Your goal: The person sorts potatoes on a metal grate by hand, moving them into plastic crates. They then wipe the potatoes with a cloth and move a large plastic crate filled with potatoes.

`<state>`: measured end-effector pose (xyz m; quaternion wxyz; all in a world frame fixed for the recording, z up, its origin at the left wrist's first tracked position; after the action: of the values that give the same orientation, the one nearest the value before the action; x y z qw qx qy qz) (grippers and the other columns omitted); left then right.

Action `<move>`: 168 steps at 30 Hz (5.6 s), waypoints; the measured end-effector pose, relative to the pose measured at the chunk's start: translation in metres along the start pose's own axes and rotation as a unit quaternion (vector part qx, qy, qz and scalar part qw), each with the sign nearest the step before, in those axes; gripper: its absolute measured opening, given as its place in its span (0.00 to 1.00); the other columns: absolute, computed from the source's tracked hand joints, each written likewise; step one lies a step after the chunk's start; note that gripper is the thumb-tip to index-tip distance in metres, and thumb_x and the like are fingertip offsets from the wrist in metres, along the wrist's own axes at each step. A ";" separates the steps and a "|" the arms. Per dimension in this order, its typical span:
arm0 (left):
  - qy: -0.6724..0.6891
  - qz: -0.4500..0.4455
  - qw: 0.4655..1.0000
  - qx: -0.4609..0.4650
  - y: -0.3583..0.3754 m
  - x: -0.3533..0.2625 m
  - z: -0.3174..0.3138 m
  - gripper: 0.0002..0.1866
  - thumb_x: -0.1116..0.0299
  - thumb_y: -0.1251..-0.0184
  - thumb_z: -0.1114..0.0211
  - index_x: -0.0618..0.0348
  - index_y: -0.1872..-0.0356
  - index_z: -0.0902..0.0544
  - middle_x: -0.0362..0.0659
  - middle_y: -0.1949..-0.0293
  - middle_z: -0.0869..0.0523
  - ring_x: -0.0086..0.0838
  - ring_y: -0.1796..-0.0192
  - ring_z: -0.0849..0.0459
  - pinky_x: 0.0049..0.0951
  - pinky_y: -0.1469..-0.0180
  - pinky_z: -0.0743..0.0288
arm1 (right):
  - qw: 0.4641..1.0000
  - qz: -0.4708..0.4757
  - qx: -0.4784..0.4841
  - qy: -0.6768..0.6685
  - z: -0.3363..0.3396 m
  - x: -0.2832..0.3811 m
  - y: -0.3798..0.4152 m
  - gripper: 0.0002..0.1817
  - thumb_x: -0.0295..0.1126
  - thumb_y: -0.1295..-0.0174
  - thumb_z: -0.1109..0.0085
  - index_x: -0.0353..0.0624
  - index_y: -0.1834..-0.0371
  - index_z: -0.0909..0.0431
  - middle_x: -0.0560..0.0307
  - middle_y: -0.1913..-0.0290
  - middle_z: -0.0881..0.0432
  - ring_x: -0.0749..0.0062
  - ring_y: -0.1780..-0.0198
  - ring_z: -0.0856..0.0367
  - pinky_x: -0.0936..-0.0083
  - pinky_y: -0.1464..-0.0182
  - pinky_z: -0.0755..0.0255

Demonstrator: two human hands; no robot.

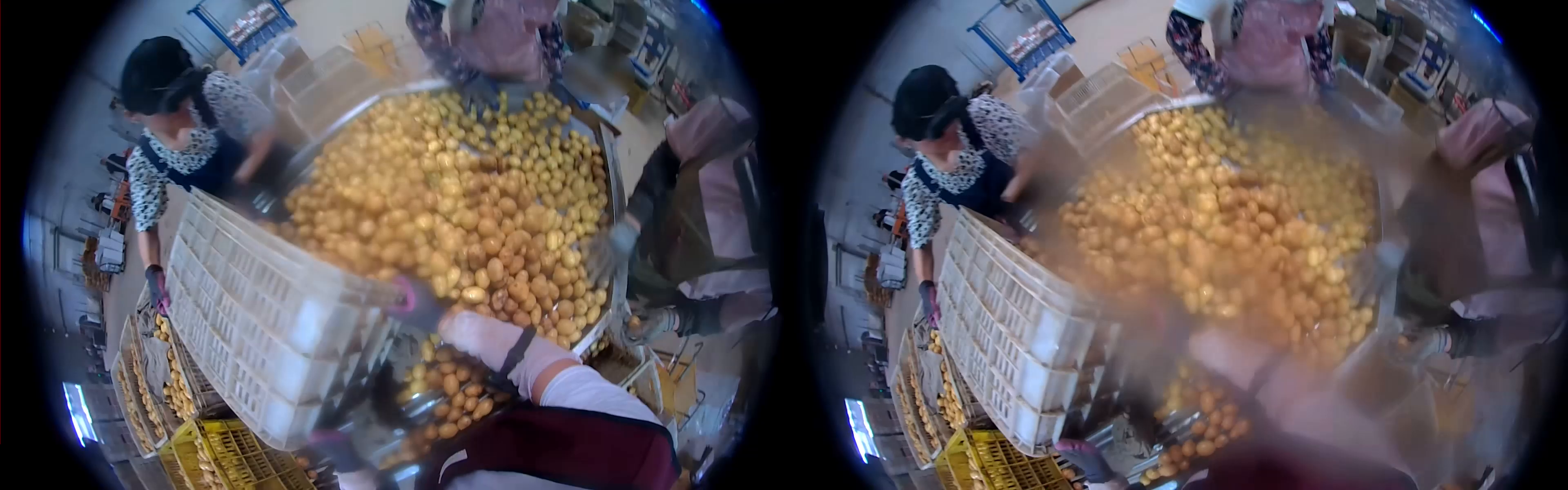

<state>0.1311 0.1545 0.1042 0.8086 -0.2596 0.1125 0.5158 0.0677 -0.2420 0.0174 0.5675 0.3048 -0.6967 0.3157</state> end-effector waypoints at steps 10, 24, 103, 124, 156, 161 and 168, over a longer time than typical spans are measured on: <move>0.254 -0.108 0.954 -0.116 -0.086 -0.185 0.049 0.45 0.48 0.31 0.35 0.66 0.23 0.44 0.58 0.29 0.35 0.47 0.27 0.37 0.45 0.27 0.41 | 0.970 -0.146 -0.146 -0.127 -0.027 -0.081 -0.021 0.19 0.31 0.38 0.35 0.39 0.45 0.27 0.58 0.62 0.19 0.78 0.66 0.22 0.75 0.70 0.26; -0.102 -0.308 0.943 -0.081 -0.098 -0.230 0.129 0.48 0.45 0.36 0.31 0.66 0.24 0.40 0.58 0.26 0.35 0.55 0.23 0.40 0.52 0.24 0.44 | 0.915 -0.007 0.086 0.395 -0.164 -0.015 0.066 0.24 0.37 0.24 0.55 0.43 0.28 0.34 0.50 0.40 0.20 0.58 0.42 0.19 0.60 0.41 0.25; 0.201 0.296 0.934 -0.017 -0.065 0.027 -0.048 0.34 0.47 0.20 0.55 0.66 0.27 0.36 0.56 0.32 0.27 0.42 0.29 0.28 0.35 0.30 0.34 | 0.858 0.234 0.377 0.260 -0.232 0.149 0.226 0.23 0.42 0.50 0.25 0.43 0.54 0.20 0.55 0.61 0.19 0.61 0.62 0.19 0.69 0.61 0.26; -0.141 -0.109 0.983 -0.032 -0.053 -0.025 -0.043 0.25 0.57 0.26 0.46 0.59 0.34 0.30 0.51 0.36 0.26 0.43 0.32 0.29 0.43 0.27 0.39 | 0.861 0.257 0.377 0.222 -0.226 0.183 0.255 0.23 0.38 0.54 0.25 0.45 0.54 0.19 0.52 0.64 0.19 0.55 0.63 0.20 0.60 0.62 0.27; -0.226 -0.404 0.887 0.014 -0.022 -0.084 -0.102 0.25 0.66 0.30 0.51 0.62 0.33 0.29 0.57 0.31 0.28 0.55 0.24 0.38 0.61 0.21 0.53 | 0.824 -0.158 0.529 0.128 -0.256 0.105 0.229 0.15 0.44 0.35 0.31 0.43 0.58 0.16 0.60 0.68 0.16 0.77 0.69 0.18 0.72 0.67 0.21; -0.146 -0.242 0.948 0.144 -0.041 -0.099 -0.059 0.28 0.59 0.27 0.47 0.57 0.29 0.31 0.53 0.29 0.30 0.53 0.24 0.39 0.55 0.19 0.56 | 0.808 -0.098 0.574 0.092 -0.261 0.128 0.234 0.17 0.44 0.32 0.37 0.41 0.53 0.19 0.58 0.63 0.15 0.69 0.60 0.17 0.68 0.59 0.21; -0.098 0.113 0.983 -0.103 -0.045 0.033 -0.044 0.32 0.49 0.26 0.42 0.57 0.28 0.32 0.50 0.36 0.23 0.40 0.30 0.28 0.41 0.27 0.38 | 0.894 -0.008 0.279 0.351 -0.171 0.077 0.116 0.19 0.47 0.33 0.39 0.43 0.52 0.20 0.53 0.55 0.19 0.56 0.49 0.22 0.57 0.47 0.28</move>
<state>0.1895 0.1411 0.0659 0.7211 -0.2750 0.0075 0.6358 0.0660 -0.0413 0.1086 0.6692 0.3254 -0.3326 0.5793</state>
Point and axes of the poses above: each hand's wrist, its own y-axis away from the middle knuckle, its own z-axis out of the back of the hand, x = y × z, the point moved 6 cm from there along -y, towards the middle knuckle
